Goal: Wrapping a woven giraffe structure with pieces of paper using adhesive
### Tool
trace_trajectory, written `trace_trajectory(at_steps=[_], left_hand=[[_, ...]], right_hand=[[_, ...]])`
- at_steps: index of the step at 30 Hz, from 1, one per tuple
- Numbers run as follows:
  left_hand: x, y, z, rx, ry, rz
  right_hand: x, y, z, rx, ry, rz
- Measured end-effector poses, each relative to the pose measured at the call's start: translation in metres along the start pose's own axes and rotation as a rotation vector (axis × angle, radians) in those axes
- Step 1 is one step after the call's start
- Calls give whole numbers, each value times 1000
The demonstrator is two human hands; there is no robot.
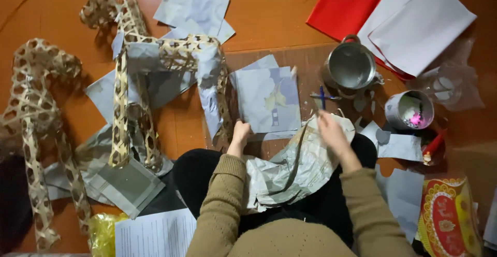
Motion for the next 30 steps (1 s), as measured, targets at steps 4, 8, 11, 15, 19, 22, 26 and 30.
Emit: trace_trajectory(at_steps=[4, 8, 11, 15, 19, 22, 26, 30], left_hand=[[-18, -13, -12, 9, -47, 20], [1, 10, 3, -94, -22, -8], [-1, -4, -2, -72, -45, 38], [-46, -49, -2, -112, -73, 63], [-124, -102, -49, -920, -209, -475], [-124, -103, -59, -860, -201, -592], [-72, -64, -42, 587, -220, 385], [-97, -109, -47, 679, -238, 402]], right_hand=[[35, 11, -57, 797, -330, -55], [-27, 40, -82, 1033, -264, -84], [-85, 72, -135, 974, -232, 15], [-63, 62, -200, 1039, -272, 171], [18, 42, -199, 1228, 89, 836], [65, 44, -170, 1207, -117, 624], [119, 44, -146, 987, -498, 296], [138, 26, -126, 875, -588, 155]])
Point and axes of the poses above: each hand's wrist, its own x-axis away from the middle knuckle, its own z-axis out of the back of the hand, y = z × x, the point moved 6 cm from there along -x, towards the middle knuckle, and after that the axes turned 8 degrees about -x, right-handed, at the moved point
